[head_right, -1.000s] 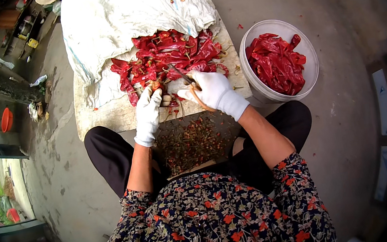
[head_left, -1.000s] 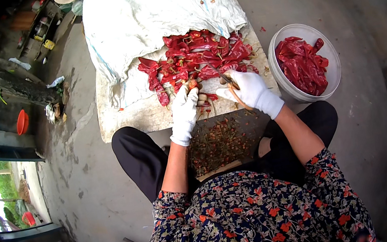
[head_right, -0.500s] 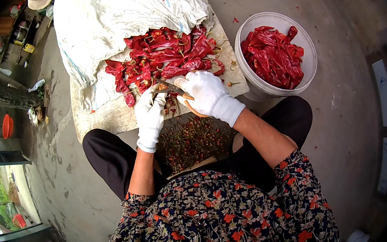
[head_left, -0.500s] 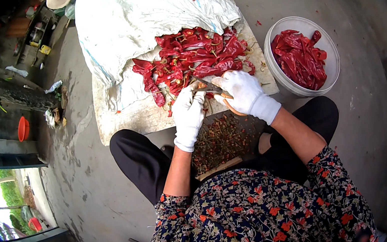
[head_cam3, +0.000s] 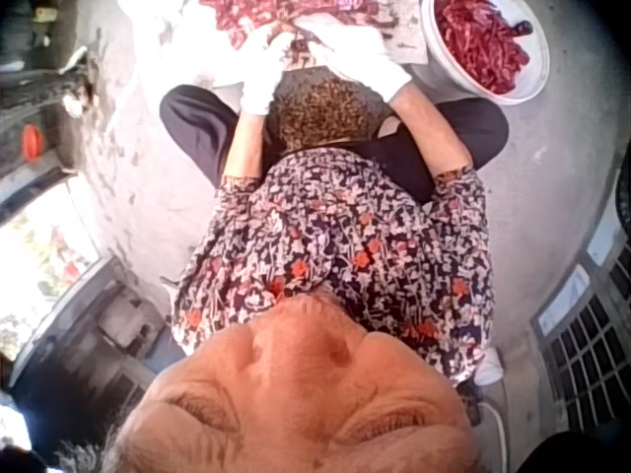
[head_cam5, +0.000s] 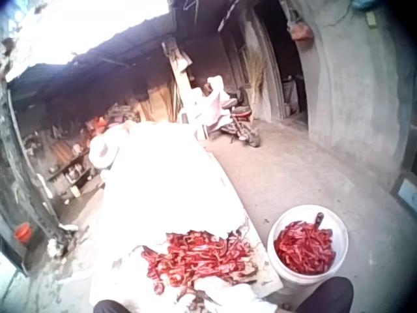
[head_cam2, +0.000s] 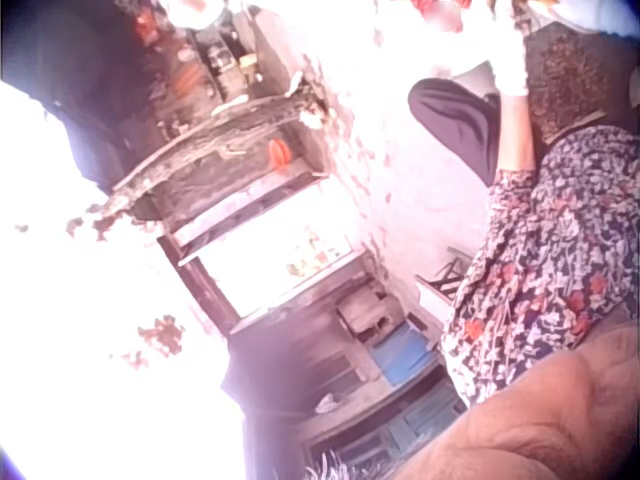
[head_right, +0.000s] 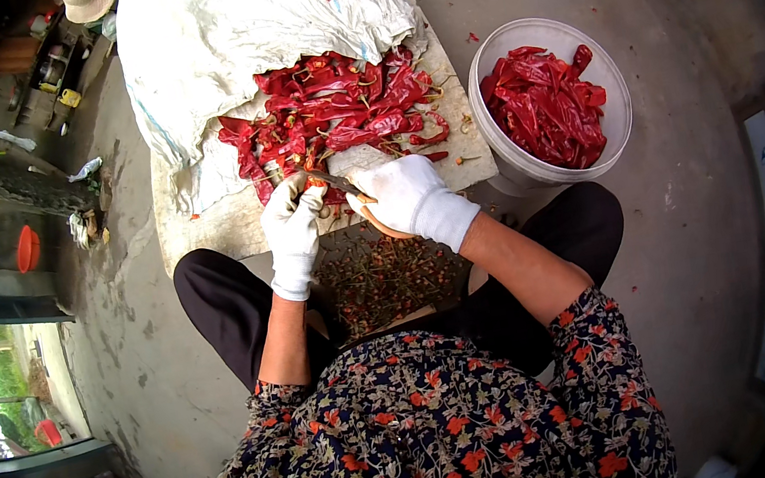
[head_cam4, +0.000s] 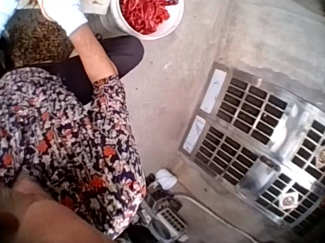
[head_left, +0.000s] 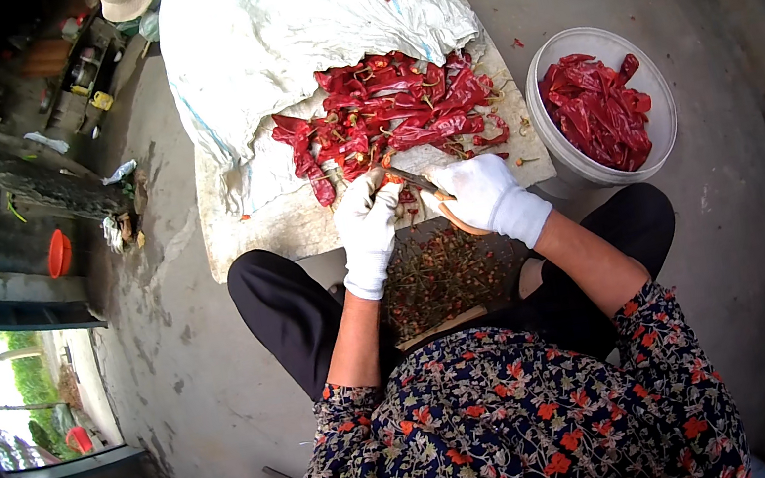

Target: The person sits cross-legged and uses scissors to trim the stems off dried red chili peppers one by one. The trimmed peppers are placed into a white bowl, and the removed stems fall onto the floor.

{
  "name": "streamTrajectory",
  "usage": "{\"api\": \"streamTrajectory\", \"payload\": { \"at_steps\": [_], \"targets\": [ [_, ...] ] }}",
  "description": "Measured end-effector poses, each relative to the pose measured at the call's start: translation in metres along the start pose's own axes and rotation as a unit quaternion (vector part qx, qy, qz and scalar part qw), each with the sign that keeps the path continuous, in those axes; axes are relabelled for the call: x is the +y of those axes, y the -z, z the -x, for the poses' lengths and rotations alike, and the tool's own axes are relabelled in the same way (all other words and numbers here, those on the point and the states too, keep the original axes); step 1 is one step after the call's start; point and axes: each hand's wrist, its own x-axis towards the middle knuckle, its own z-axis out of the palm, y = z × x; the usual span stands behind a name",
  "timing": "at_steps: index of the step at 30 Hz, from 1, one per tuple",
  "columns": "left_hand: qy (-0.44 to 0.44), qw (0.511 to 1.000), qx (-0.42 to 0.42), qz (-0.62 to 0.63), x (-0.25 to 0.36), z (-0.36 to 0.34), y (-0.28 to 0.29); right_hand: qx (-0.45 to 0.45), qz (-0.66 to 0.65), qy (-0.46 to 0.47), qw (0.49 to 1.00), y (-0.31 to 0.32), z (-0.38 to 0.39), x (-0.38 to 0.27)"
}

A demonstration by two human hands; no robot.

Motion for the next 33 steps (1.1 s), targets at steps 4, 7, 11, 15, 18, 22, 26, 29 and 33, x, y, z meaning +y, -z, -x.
{"api": "streamTrajectory", "payload": {
  "at_steps": [4, 7, 11, 15, 18, 22, 26, 29, 33],
  "targets": [
    [-0.052, 0.995, -0.013, -0.089, 0.008, -0.006, 0.003, 0.048, -0.012, 0.011, 0.999, -0.001, 0.001, -0.001],
    [0.005, 0.971, 0.010, -0.239, 0.007, -0.009, 0.043, 0.076, -0.162, -0.113, 0.977, 0.014, 0.003, 0.022],
    [-0.090, 0.843, 0.014, -0.530, -0.021, 0.000, 0.060, 0.193, -0.444, -0.117, 0.867, 0.019, 0.000, 0.063],
    [-0.118, 0.652, -0.072, -0.746, -0.031, -0.002, 0.036, 0.188, -0.515, -0.110, 0.829, 0.033, 0.004, 0.046],
    [-0.116, 0.656, -0.080, -0.741, -0.041, -0.013, 0.029, 0.168, -0.532, -0.098, 0.824, 0.023, -0.002, 0.036],
    [-0.129, 0.762, 0.014, -0.634, -0.053, -0.023, 0.034, 0.122, -0.375, -0.142, 0.908, 0.024, 0.002, 0.031],
    [-0.019, 0.986, 0.051, -0.157, -0.041, -0.023, 0.040, 0.047, -0.283, -0.143, 0.947, 0.011, 0.000, 0.030],
    [0.022, 0.997, -0.051, 0.045, -0.015, -0.017, 0.046, -0.037, -0.217, -0.132, 0.967, 0.011, 0.002, 0.025],
    [0.077, 0.970, -0.083, 0.214, -0.008, -0.012, 0.042, -0.099, -0.111, -0.126, 0.981, 0.014, -0.004, 0.010]
  ]
}}
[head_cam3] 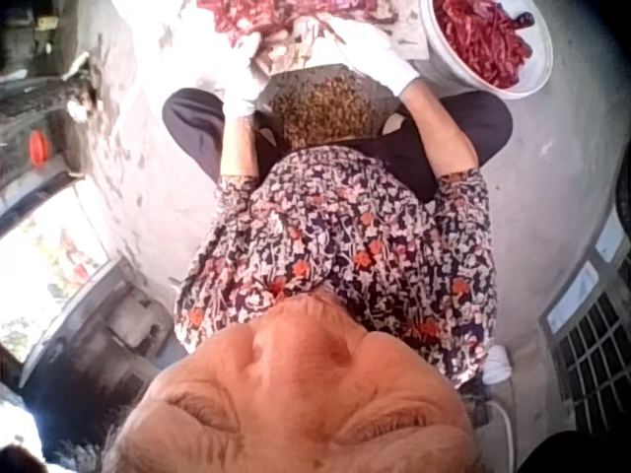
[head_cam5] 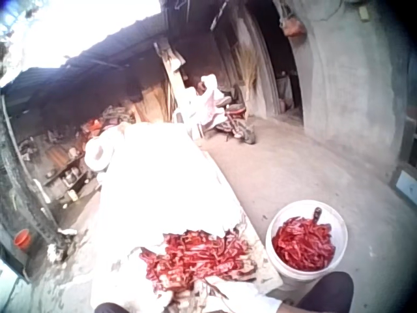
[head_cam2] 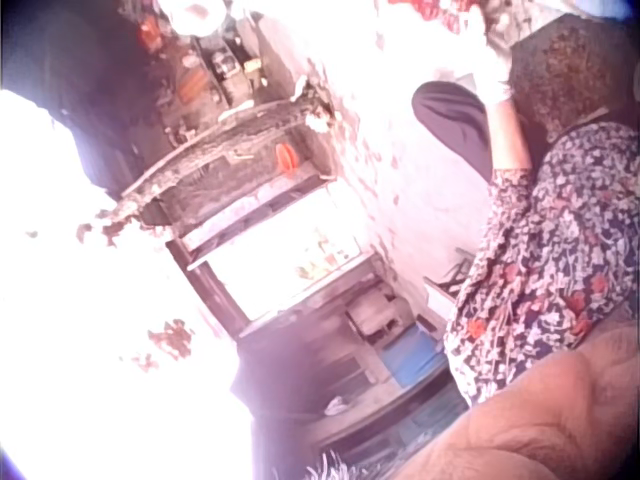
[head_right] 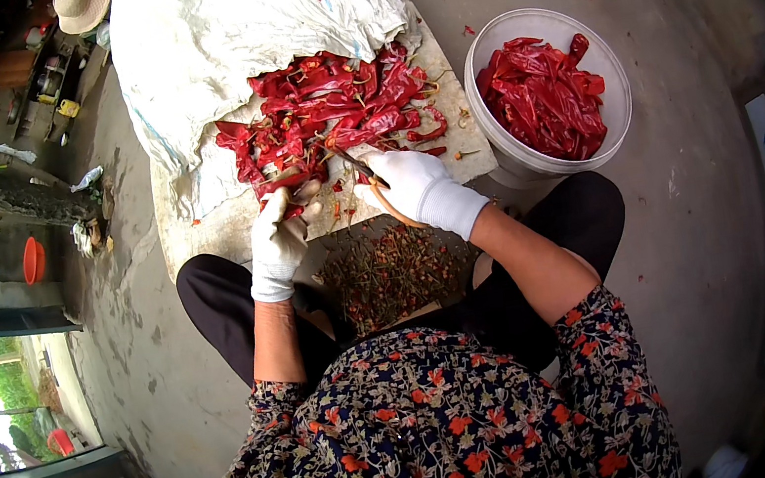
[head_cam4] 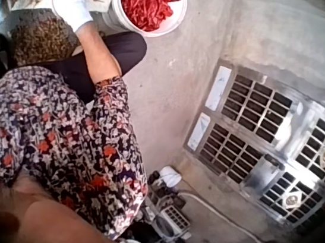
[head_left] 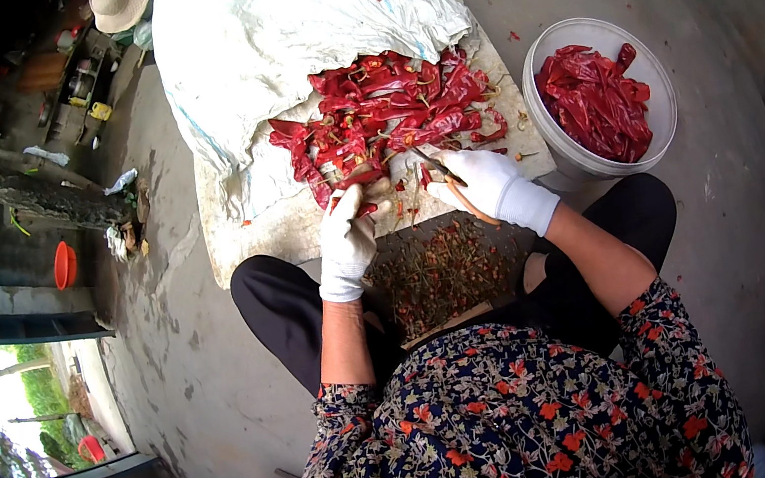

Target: The person sits cross-legged and uses scissors to trim the stems off dried red chili peppers one by one. The trimmed peppers are placed into a white bowl, and the removed stems fall onto the floor.

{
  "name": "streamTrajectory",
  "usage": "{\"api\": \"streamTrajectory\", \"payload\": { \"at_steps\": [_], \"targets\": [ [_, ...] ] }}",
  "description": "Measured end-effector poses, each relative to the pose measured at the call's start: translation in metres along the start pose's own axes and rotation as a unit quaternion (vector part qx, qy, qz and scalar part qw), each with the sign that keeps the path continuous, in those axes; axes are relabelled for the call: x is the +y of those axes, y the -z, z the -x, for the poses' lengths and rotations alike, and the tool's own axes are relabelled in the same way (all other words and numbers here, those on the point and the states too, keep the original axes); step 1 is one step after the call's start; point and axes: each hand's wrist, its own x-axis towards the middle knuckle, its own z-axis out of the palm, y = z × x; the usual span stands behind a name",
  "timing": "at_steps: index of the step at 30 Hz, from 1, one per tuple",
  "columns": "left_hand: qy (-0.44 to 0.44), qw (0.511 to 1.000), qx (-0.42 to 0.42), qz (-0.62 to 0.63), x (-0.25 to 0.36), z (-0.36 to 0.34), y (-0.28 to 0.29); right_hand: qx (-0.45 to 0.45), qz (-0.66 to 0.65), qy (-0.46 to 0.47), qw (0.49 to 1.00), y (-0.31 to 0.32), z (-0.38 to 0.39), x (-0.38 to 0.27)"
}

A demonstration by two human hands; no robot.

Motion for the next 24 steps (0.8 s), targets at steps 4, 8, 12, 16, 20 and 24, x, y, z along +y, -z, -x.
{"api": "streamTrajectory", "payload": {
  "at_steps": [4, 8, 12, 16, 20, 24],
  "targets": [
    [0.063, 0.984, -0.054, 0.158, 0.002, 0.003, -0.008, 0.025, 0.041, 0.039, 0.998, -0.013, -0.003, 0.011],
    [0.017, 0.994, 0.007, 0.105, -0.007, 0.005, -0.008, 0.039, 0.050, 0.056, 0.996, -0.011, 0.003, 0.003],
    [0.034, 0.996, 0.043, 0.064, -0.004, 0.007, -0.019, 0.122, 0.053, 0.092, 0.987, -0.018, 0.007, -0.001],
    [0.030, 0.996, 0.085, -0.024, -0.002, 0.010, -0.017, 0.036, 0.209, 0.161, 0.964, -0.008, 0.014, 0.000],
    [0.012, 0.985, 0.109, -0.132, 0.016, 0.011, -0.021, 0.015, 0.283, 0.053, 0.958, -0.004, 0.011, 0.024],
    [-0.012, 0.979, 0.073, -0.190, 0.008, 0.008, -0.030, 0.127, 0.181, 0.142, 0.965, -0.006, 0.014, 0.014]
  ]
}}
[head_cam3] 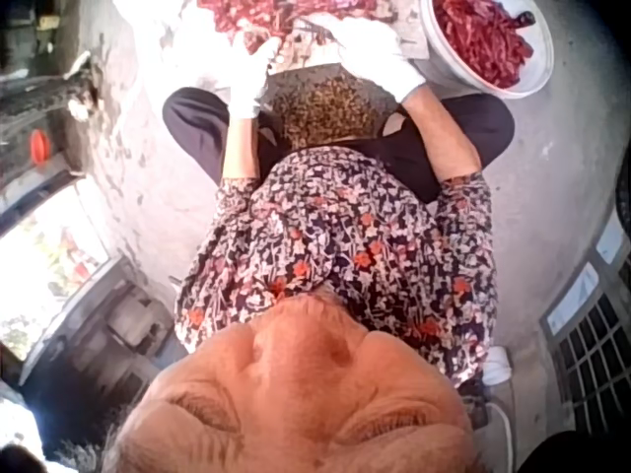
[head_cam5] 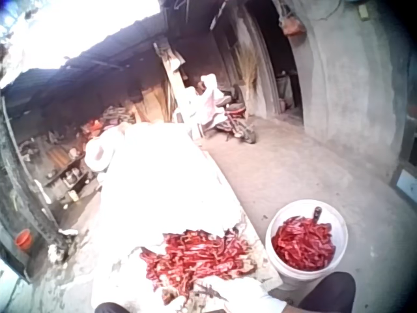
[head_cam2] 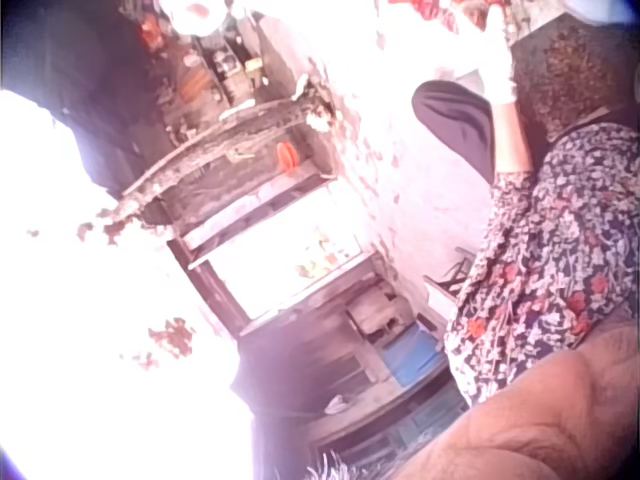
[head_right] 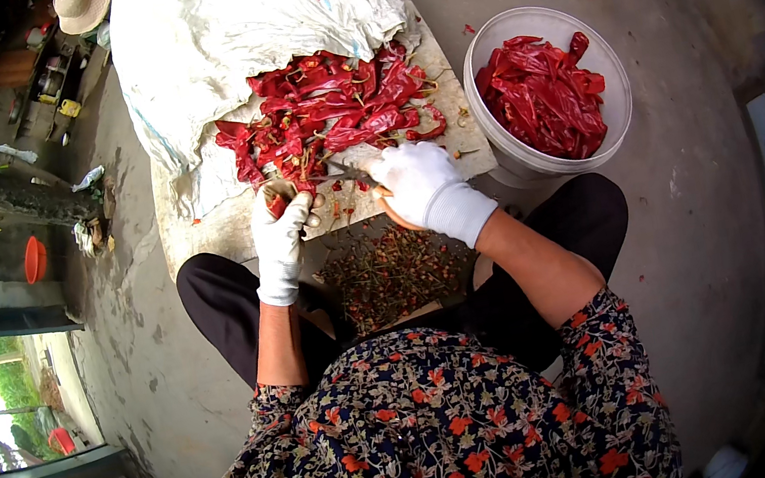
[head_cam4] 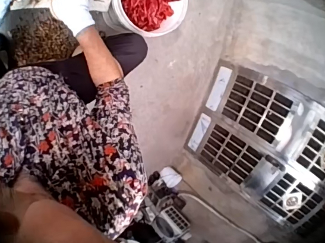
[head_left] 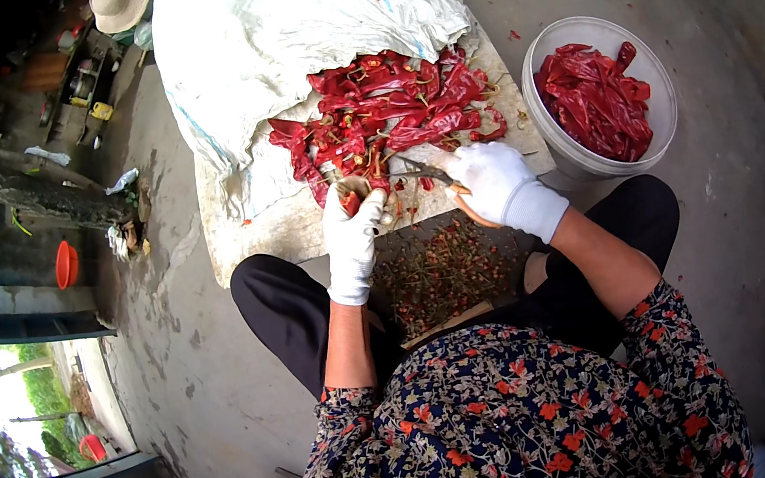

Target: The person sits cross-legged and uses scissors to trim the stems off dried red chili peppers one by one. The trimmed peppers are placed into a white bowl, and the removed stems fall onto the floor.

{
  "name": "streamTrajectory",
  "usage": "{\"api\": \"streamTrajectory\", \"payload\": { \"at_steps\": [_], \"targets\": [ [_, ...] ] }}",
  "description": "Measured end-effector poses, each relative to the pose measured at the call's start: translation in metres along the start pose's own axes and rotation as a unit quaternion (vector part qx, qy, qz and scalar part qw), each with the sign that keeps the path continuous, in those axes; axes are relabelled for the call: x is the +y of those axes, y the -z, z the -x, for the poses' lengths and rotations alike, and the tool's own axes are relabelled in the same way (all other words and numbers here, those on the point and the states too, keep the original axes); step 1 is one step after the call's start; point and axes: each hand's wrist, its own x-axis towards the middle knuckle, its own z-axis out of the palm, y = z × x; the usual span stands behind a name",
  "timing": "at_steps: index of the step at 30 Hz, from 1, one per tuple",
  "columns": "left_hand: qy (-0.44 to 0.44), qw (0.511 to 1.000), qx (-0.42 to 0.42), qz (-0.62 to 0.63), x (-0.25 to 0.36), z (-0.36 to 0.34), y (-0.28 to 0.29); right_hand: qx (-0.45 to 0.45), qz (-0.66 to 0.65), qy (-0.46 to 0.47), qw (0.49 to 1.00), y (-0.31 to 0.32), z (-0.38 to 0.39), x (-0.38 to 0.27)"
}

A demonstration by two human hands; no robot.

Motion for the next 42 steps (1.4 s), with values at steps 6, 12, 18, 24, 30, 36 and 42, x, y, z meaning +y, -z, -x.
{"api": "streamTrajectory", "payload": {
  "at_steps": [6, 12, 18, 24, 30, 36, 42],
  "targets": [
    [-0.011, 0.998, -0.057, 0.027, -0.006, 0.000, -0.005, 0.010, -0.012, 0.021, 1.000, 0.005, -0.001, -0.012],
    [-0.054, 0.997, -0.033, 0.041, -0.010, -0.001, -0.002, -0.004, 0.000, 0.012, 1.000, 0.001, 0.001, -0.012],
    [-0.136, 0.989, -0.042, -0.048, -0.018, 0.001, -0.013, 0.008, 0.012, 0.026, 1.000, -0.003, 0.000, -0.013],
    [-0.122, 0.991, -0.043, -0.041, -0.013, 0.005, -0.020, -0.012, 0.058, 0.015, 0.998, -0.001, -0.003, -0.016],
    [-0.150, 0.987, -0.035, -0.040, -0.021, 0.002, -0.014, 0.018, 0.042, 0.024, 0.999, -0.005, -0.001, -0.021],
    [-0.146, 0.987, -0.002, -0.065, -0.010, 0.010, -0.022, 0.033, 0.033, 0.017, 0.999, 0.002, 0.007, -0.026],
    [-0.116, 0.992, 0.001, -0.040, 0.009, 0.018, -0.040, 0.000, 0.032, 0.005, 0.999, 0.012, 0.016, -0.026]
  ]
}}
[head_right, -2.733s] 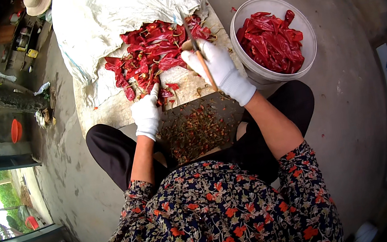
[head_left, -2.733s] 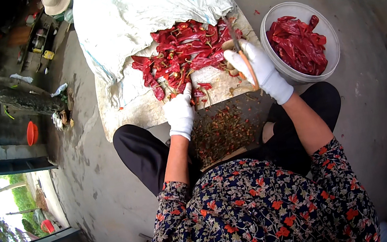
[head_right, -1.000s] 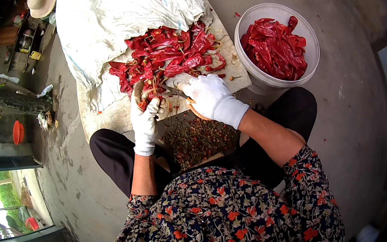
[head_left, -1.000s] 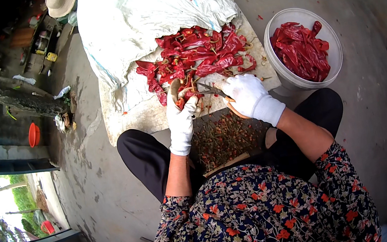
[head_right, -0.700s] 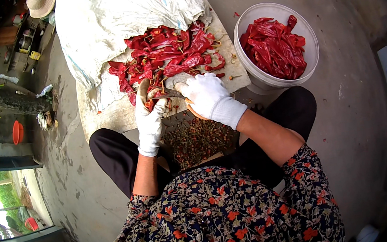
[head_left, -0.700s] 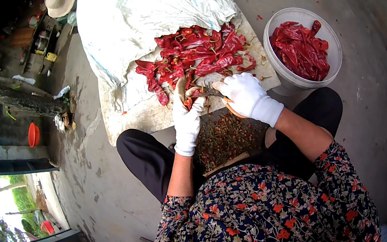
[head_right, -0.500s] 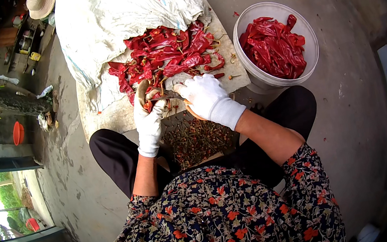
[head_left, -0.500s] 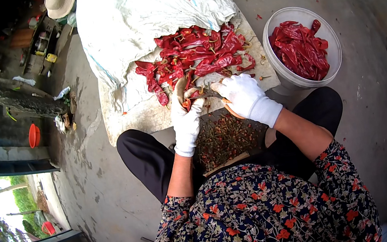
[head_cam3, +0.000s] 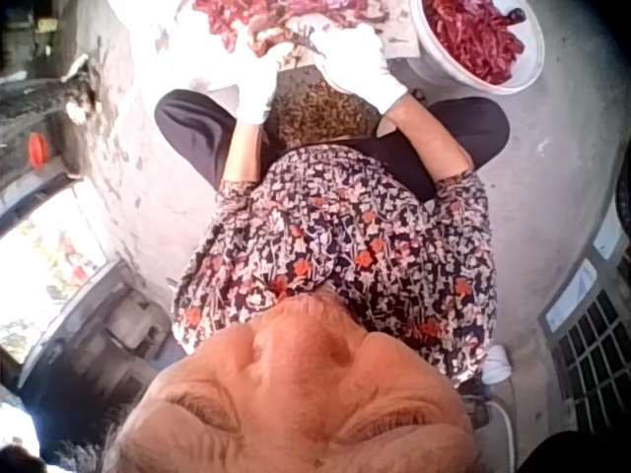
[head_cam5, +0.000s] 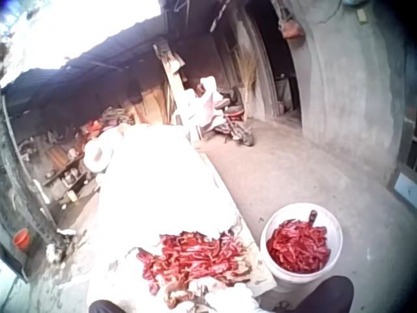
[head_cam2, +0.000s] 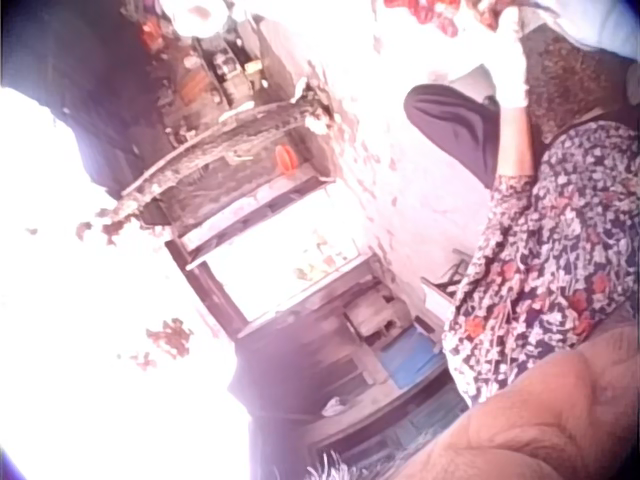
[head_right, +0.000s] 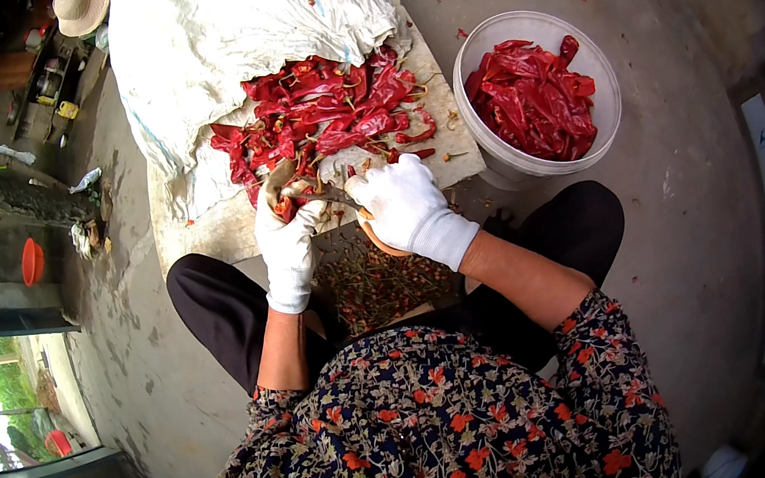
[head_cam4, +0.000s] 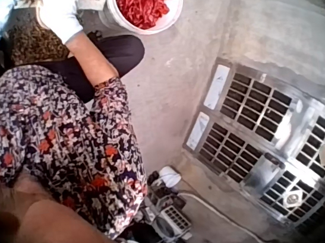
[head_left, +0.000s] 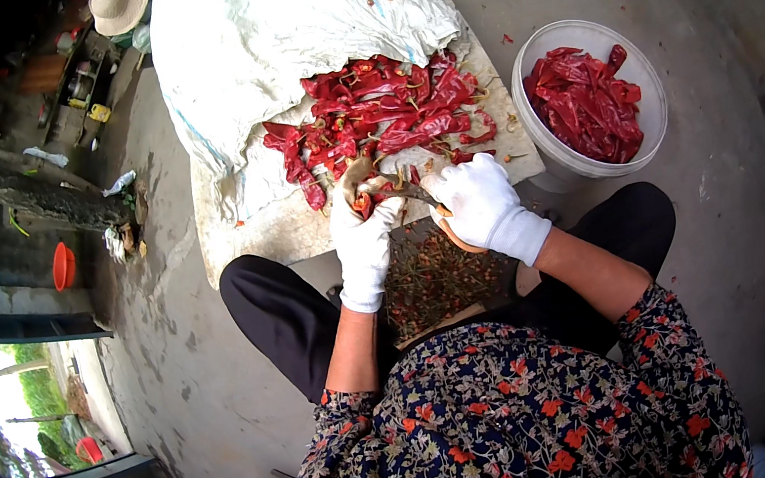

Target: The person sits cross-legged and uses scissors to trim the stems off dried red chili peppers one by one. The trimmed peppers are placed into a white bowl, and the removed stems fall onto the floor.

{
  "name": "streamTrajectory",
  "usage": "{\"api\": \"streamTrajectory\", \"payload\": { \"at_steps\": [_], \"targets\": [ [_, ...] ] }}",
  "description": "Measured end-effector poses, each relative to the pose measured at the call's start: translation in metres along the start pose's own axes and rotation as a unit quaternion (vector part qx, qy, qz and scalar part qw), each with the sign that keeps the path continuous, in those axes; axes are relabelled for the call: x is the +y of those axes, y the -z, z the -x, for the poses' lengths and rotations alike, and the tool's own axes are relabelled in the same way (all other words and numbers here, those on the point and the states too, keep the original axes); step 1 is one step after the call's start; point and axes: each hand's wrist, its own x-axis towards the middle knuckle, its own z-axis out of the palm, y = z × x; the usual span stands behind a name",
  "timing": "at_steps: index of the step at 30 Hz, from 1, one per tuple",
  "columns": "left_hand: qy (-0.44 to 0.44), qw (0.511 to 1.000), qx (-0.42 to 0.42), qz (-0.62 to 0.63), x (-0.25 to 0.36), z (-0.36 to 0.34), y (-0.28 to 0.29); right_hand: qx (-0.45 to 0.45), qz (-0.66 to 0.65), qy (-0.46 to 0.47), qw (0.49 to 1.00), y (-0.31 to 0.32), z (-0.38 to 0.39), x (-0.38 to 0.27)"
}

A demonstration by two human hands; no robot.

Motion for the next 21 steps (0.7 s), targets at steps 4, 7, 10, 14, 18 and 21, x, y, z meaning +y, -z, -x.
{"api": "streamTrajectory", "payload": {
  "at_steps": [4, 7, 10, 14, 18, 21],
  "targets": [
    [0.019, 1.000, -0.003, 0.009, -0.003, 0.001, -0.006, -0.028, -0.028, -0.014, 0.999, -0.012, 0.006, 0.009],
    [0.012, 1.000, -0.005, 0.004, -0.004, 0.002, -0.008, -0.006, -0.084, -0.020, 0.996, -0.014, 0.010, 0.016],
    [-0.007, 1.000, -0.017, 0.020, -0.003, -0.002, -0.014, 0.046, -0.165, -0.037, 0.985, -0.017, 0.010, 0.021],
    [-0.011, 0.999, -0.040, 0.022, -0.011, -0.007, -0.010, 0.070, -0.105, -0.007, 0.992, -0.011, 0.005, 0.027],
    [0.017, 0.998, -0.050, 0.020, -0.007, -0.003, -0.011, 0.075, -0.040, 0.022, 0.996, -0.011, 0.002, 0.030],
    [0.030, 0.997, -0.041, 0.050, -0.013, -0.005, -0.010, 0.109, -0.008, 0.033, 0.993, -0.020, -0.002, 0.031]
  ]
}}
